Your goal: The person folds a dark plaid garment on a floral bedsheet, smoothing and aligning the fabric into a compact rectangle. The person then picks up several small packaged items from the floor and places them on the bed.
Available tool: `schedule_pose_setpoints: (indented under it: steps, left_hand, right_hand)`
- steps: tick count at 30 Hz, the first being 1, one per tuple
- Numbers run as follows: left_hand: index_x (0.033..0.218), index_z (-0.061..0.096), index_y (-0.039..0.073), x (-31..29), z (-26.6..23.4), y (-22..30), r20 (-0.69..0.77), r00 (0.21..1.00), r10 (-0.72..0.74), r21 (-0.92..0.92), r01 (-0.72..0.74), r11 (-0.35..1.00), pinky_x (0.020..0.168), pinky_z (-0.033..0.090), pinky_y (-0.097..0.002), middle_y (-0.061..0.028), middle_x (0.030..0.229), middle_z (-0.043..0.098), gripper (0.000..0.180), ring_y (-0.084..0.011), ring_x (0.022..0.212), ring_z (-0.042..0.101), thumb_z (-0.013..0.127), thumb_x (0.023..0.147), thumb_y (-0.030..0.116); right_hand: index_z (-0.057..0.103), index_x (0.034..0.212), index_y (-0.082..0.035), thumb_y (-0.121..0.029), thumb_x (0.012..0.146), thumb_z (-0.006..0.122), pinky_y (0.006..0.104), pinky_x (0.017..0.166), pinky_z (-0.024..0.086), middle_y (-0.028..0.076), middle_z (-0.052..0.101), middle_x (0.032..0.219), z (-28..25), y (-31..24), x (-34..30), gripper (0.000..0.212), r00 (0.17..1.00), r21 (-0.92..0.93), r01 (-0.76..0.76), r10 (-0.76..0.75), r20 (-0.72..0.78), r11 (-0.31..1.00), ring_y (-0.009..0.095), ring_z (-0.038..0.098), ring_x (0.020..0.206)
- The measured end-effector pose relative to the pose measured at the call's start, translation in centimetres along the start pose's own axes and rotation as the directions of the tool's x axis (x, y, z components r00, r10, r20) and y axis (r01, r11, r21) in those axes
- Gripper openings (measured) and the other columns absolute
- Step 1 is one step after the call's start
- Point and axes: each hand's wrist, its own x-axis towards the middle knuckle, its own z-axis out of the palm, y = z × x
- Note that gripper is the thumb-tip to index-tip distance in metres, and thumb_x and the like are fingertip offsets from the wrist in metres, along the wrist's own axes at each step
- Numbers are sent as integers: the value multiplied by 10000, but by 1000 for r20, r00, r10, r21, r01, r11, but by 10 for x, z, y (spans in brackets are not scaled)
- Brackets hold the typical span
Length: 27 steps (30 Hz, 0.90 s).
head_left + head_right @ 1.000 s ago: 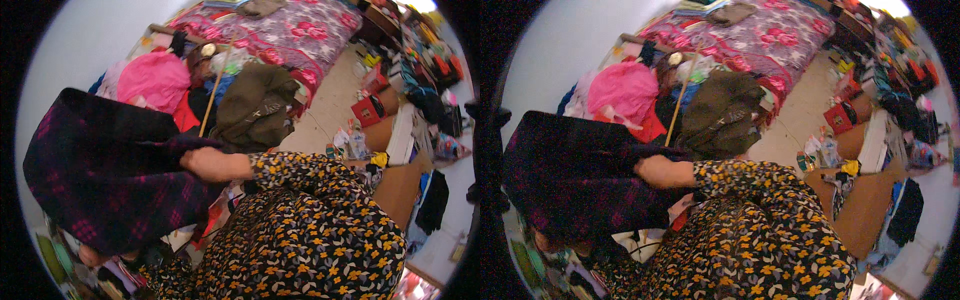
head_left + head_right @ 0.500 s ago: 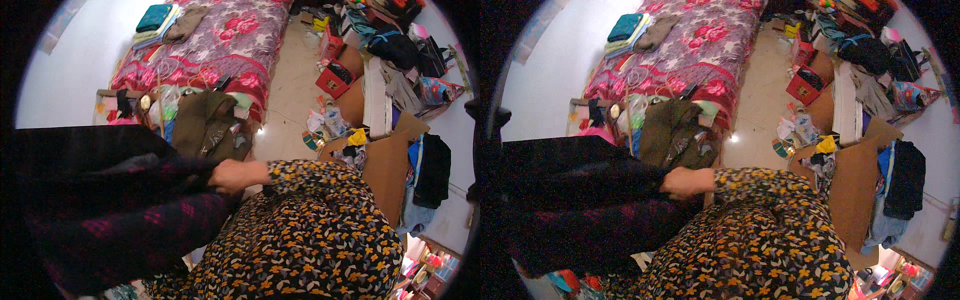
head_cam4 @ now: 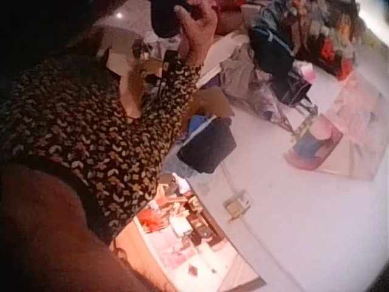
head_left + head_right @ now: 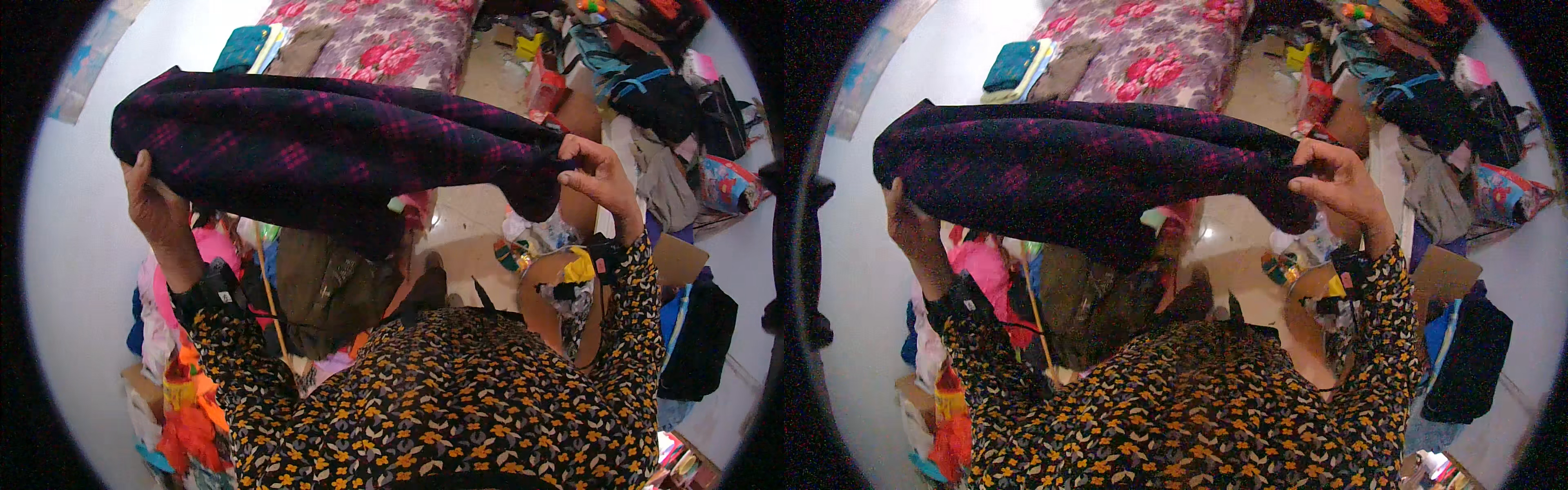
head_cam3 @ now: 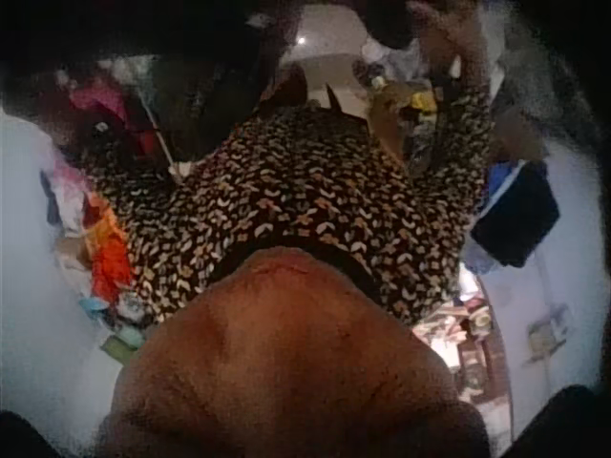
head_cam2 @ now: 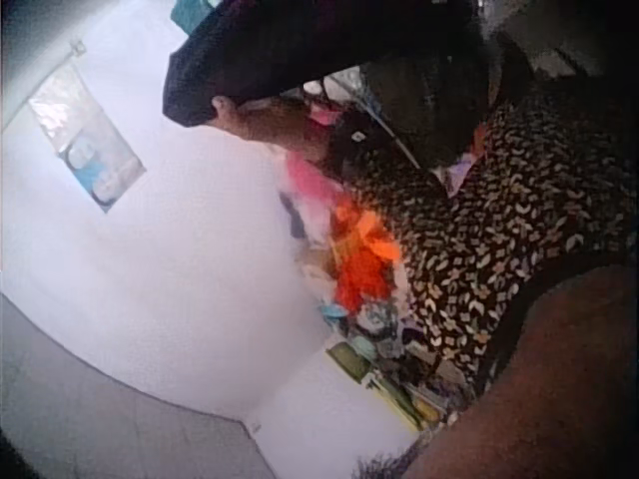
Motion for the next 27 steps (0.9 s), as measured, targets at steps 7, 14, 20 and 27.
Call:
schedule_pose_setpoints:
  steps: [7,14,20,27]
  left_hand:
    - [1202,465,10,6,59,-2,188,933,-308,-340,356,871,955,411,-329,-120,1141,540,356,-198,1041,542,506,848,13]
    - [1138,517,-31,53,80,-29,418,666,-618,-769,622,150,967,398,-332,-131,1099,584,285,-195,1027,558,504,862,40]
    - [1150,499,-57,75,67,-11,488,689,-536,-752,643,142,942,422,-336,-139,1100,586,304,-224,1024,568,509,868,56]
    - [1074,580,-5,69,63,-14,508,492,-707,-598,793,122,858,449,-275,-74,1005,625,274,-159,895,594,599,845,145]
  right_hand:
    - [606,800,-9,-66,723,686,275,668,431,65,565,750,-12,37,-11,125,989,-443,-92,31,-143,892,164,543,732]
    - [605,805,-22,-51,700,689,289,657,435,77,575,745,-5,57,8,138,962,-483,-44,-95,-258,874,208,552,728]
    - [611,777,-22,-39,688,707,272,596,415,54,556,692,30,79,7,131,988,-336,-69,19,-152,939,159,529,663]
    - [625,776,-19,-54,674,720,292,581,436,80,569,688,61,84,3,143,976,-203,-197,171,-136,959,186,551,640]
